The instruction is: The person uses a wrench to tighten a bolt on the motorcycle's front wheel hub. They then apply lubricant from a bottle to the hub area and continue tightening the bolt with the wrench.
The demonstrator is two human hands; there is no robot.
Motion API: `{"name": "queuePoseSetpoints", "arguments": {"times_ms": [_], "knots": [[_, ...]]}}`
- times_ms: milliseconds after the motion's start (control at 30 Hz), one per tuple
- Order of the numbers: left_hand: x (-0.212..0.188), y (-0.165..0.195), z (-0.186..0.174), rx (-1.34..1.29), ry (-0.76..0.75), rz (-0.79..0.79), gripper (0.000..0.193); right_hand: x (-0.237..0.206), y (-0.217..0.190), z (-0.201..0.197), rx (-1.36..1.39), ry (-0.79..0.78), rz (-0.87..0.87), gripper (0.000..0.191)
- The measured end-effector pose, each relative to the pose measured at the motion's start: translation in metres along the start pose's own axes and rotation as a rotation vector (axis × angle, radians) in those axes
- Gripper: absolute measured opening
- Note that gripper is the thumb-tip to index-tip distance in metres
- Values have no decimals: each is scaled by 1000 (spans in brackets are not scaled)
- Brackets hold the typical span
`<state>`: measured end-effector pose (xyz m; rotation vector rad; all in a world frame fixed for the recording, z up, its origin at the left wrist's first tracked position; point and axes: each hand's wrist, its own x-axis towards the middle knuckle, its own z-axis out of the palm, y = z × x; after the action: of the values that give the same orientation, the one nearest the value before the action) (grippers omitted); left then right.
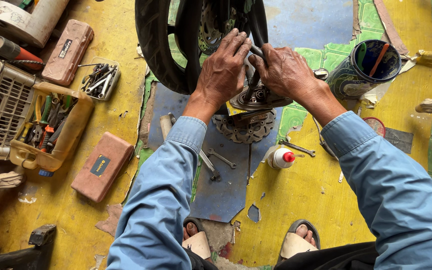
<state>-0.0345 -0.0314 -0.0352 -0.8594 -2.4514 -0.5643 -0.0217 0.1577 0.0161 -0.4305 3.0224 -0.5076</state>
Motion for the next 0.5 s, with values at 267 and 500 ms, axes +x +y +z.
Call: {"name": "queuePoseSetpoints", "arguments": {"times_ms": [267,500], "knots": [[0,-1,1,1,-5,-1,52,0,0,1,9,6,-6,45],[-1,-1,1,4,-6,-2,52,0,1,1,26,9,-10,44]]}}
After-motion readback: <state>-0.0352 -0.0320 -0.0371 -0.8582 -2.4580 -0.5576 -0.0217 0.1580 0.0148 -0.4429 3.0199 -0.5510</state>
